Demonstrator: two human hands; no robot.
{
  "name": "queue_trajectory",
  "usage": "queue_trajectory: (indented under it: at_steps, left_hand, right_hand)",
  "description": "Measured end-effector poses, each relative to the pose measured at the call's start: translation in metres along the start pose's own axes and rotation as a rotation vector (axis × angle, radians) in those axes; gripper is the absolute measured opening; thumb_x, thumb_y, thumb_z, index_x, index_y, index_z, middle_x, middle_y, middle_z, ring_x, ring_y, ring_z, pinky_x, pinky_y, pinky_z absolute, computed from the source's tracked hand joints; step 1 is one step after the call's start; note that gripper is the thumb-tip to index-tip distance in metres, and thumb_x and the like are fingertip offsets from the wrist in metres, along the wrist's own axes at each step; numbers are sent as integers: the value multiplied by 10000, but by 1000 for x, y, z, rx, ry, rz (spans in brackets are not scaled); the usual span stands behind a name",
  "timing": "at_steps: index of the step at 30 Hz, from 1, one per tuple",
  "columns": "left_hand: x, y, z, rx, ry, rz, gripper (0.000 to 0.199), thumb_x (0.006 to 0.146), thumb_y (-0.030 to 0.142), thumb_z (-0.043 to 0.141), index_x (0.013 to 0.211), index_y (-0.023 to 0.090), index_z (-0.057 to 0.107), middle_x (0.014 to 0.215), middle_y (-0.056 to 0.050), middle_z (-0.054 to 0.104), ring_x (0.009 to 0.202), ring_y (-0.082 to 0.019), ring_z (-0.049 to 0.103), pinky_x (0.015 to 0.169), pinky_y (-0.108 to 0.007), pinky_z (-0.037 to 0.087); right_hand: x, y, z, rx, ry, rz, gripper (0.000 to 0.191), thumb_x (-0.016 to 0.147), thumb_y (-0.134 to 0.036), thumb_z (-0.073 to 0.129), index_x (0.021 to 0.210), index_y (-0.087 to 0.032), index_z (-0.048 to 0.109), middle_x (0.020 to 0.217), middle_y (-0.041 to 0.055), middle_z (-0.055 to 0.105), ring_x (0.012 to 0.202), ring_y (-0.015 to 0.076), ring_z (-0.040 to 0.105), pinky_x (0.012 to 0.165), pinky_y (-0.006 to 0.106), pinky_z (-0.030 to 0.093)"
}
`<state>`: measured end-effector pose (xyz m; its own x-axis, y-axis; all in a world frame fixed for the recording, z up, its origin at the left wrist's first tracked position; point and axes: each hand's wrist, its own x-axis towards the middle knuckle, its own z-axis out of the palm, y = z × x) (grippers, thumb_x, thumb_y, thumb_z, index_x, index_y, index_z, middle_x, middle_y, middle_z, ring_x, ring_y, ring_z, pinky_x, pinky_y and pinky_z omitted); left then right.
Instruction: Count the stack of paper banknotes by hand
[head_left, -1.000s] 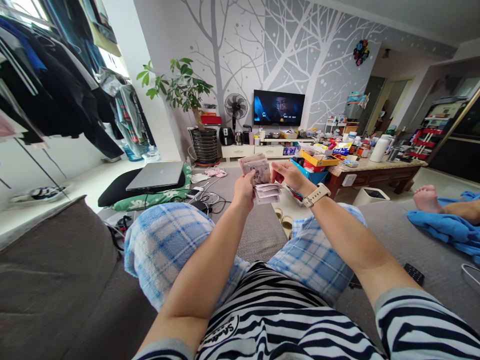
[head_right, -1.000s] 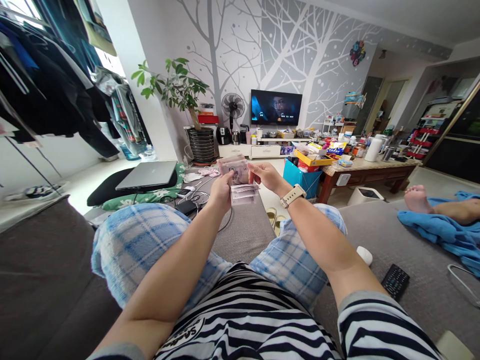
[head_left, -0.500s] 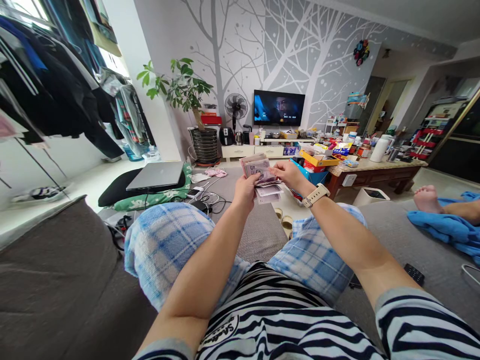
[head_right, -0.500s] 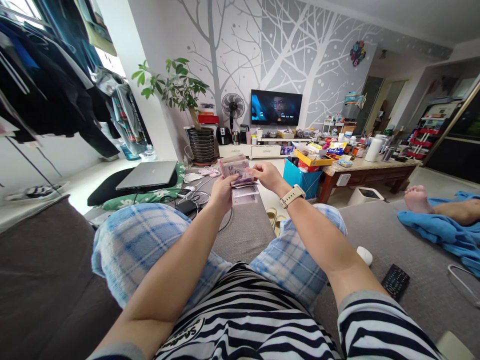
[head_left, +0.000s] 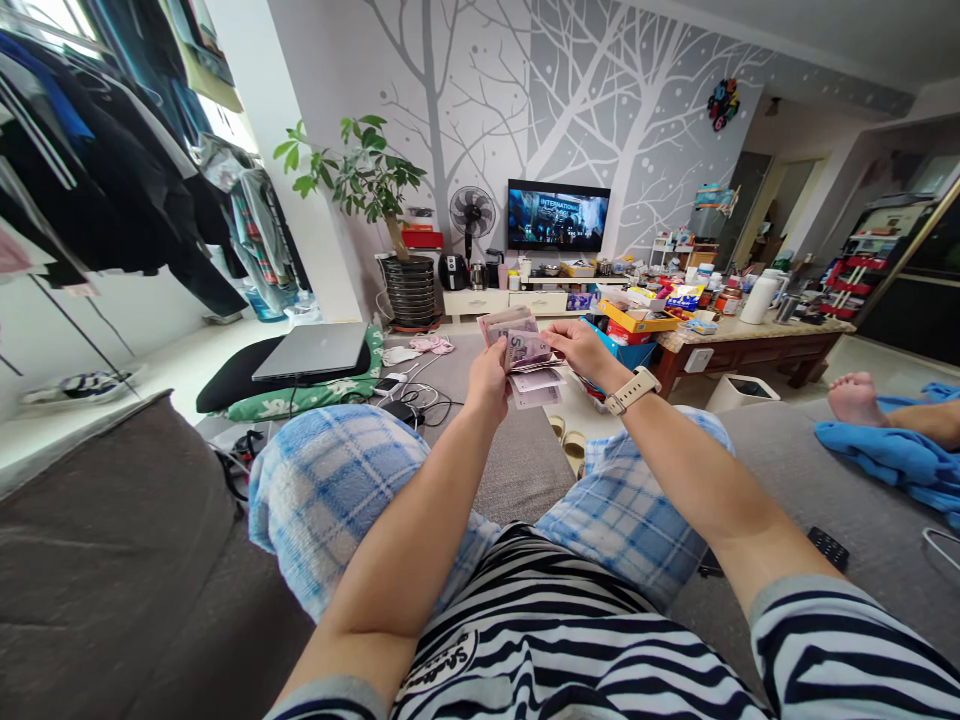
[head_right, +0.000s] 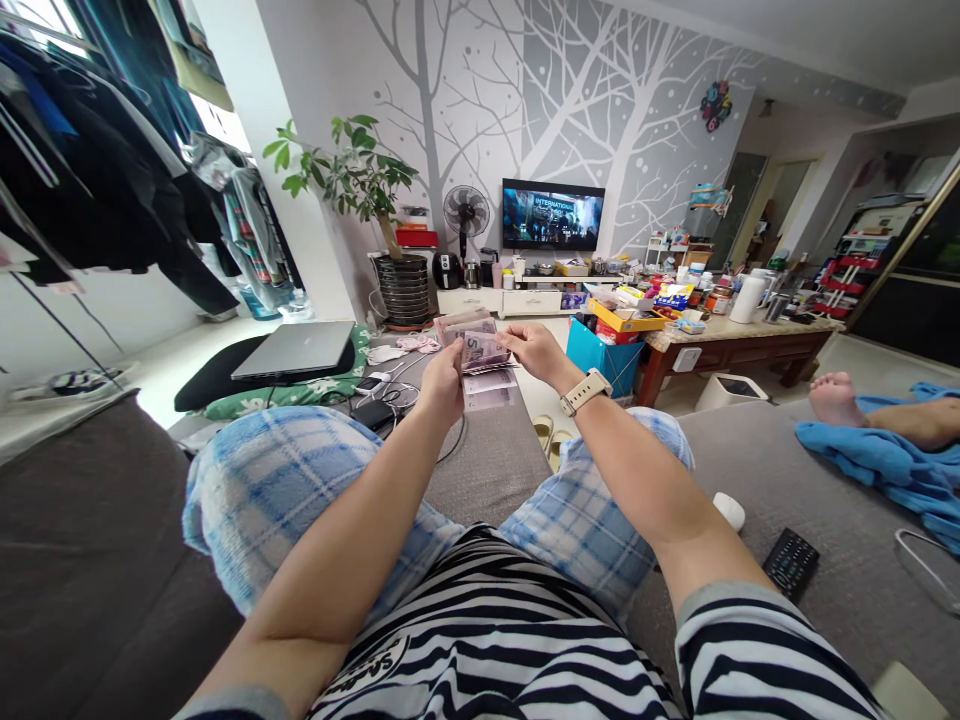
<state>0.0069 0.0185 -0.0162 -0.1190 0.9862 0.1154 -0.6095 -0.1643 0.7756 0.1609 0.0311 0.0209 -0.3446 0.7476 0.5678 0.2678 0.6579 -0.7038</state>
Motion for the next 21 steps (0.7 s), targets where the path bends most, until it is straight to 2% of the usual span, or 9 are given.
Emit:
queue_trajectory:
  at_steps: [9, 16, 21]
  left_hand:
    - [-2, 1, 0, 66, -6, 4, 286, 727, 392, 638, 898, 163, 630, 703, -24, 646, 632, -184, 620, 606, -285, 467]
    - [-4, 3, 1, 85, -13, 11, 235, 703, 363, 634, 824, 162, 613, 694, -31, 648, 628, -190, 614, 565, -280, 462]
    - [-7, 4, 3, 68, -19, 16, 230, 711, 363, 617, 821, 161, 601, 684, -35, 649, 663, -208, 635, 599, -303, 488]
  right_hand:
    - [-3, -10, 2, 138, -33, -7, 302, 799, -395, 571, 611, -174, 489, 514, -43, 396, 481, 83, 332, 480, 243, 249]
    - [-3, -9, 3, 163, -32, 2, 283, 786, -393, 599, 638, -170, 506, 534, -41, 411, 478, 80, 347, 461, 231, 263]
    - [-3, -9, 3, 155, -42, 1, 310, 790, -425, 609, 644, -172, 504, 540, -41, 421, 484, 79, 353, 456, 222, 274]
